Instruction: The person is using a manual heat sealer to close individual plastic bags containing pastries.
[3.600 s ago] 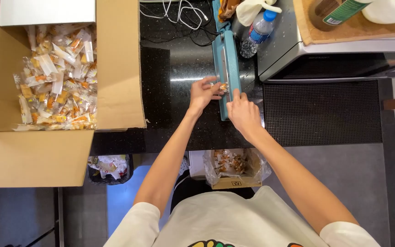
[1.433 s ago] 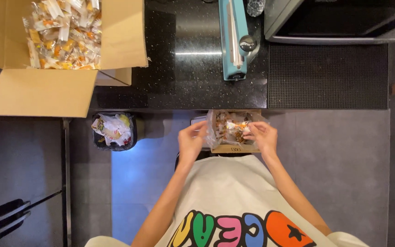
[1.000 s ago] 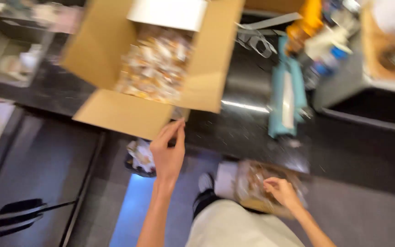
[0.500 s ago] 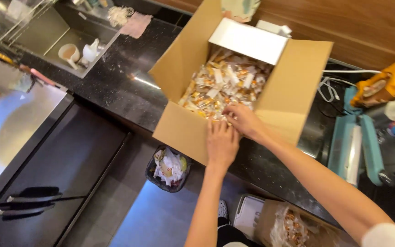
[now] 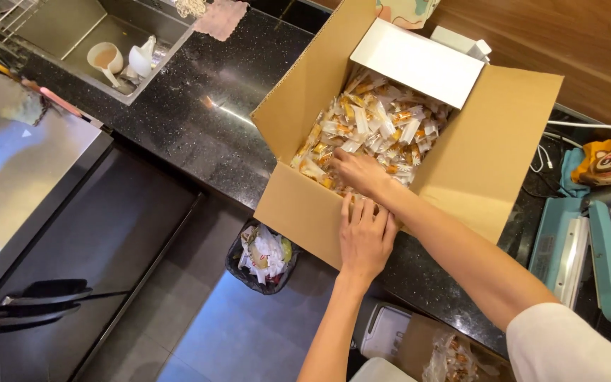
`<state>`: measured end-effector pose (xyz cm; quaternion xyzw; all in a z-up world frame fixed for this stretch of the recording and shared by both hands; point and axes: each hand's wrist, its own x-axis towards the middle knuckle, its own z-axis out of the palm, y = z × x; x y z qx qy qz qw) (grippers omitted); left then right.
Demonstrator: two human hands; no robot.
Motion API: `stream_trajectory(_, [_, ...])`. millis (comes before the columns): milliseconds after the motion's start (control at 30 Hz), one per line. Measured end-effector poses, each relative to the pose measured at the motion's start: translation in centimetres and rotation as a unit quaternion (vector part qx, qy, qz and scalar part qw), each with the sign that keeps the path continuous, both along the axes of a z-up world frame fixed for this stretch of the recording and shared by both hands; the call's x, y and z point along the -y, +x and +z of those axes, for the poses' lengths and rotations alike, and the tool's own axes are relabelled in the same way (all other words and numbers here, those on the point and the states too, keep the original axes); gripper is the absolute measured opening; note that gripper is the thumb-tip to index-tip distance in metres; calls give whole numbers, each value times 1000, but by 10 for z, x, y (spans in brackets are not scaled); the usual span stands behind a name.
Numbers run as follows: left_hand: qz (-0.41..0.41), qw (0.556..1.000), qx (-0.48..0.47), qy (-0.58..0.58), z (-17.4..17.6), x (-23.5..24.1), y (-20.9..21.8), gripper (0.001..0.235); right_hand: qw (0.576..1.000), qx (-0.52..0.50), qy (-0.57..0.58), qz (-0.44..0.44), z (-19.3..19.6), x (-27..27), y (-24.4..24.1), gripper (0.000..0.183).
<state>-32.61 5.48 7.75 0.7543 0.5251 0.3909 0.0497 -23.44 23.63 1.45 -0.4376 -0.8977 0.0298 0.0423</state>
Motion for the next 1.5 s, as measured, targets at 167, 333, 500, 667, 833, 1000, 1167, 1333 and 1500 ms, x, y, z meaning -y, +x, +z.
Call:
stream_trajectory(167, [2, 1000, -2, 0, -6, 0, 3, 37, 993, -112, -10, -20, 11, 11, 23, 21])
stream_trajectory(333, [-19, 998, 43, -49, 29, 2, -9, 35, 902, -410, -27, -131, 72, 59, 41, 24])
stream_trajectory(500, [25, 869, 430, -242, 131, 13, 8, 34, 602, -708, -180, -321, 182, 151, 70, 33])
stream_trajectory(667, [-88, 800, 495, -327, 156, 25, 75, 36, 461, -785, -206, -359, 194, 214, 140, 36])
stream_trajectory(833, [-103, 737, 546, -386, 156, 68, 144, 32, 471, -791, -153, -359, 235, 287, 190, 34])
stream_trajectory(1000, [-141, 774, 531, -314, 162, 127, 213, 27, 514, -769, -18, -380, 226, 355, 244, 18])
stream_trajectory(1167, [-230, 795, 452, -333, 191, 172, 239, 36, 558, -714, 63, -418, 249, 421, 281, 12])
stream_trajectory(1333, [-326, 785, 382, -364, 207, 180, 261, 32, 634, -638, 90, -427, 267, 459, 311, 11])
stream_trajectory(1500, [-360, 749, 378, -408, 224, 182, 267, 24, 673, -628, 111, -373, 288, 479, 316, 10])
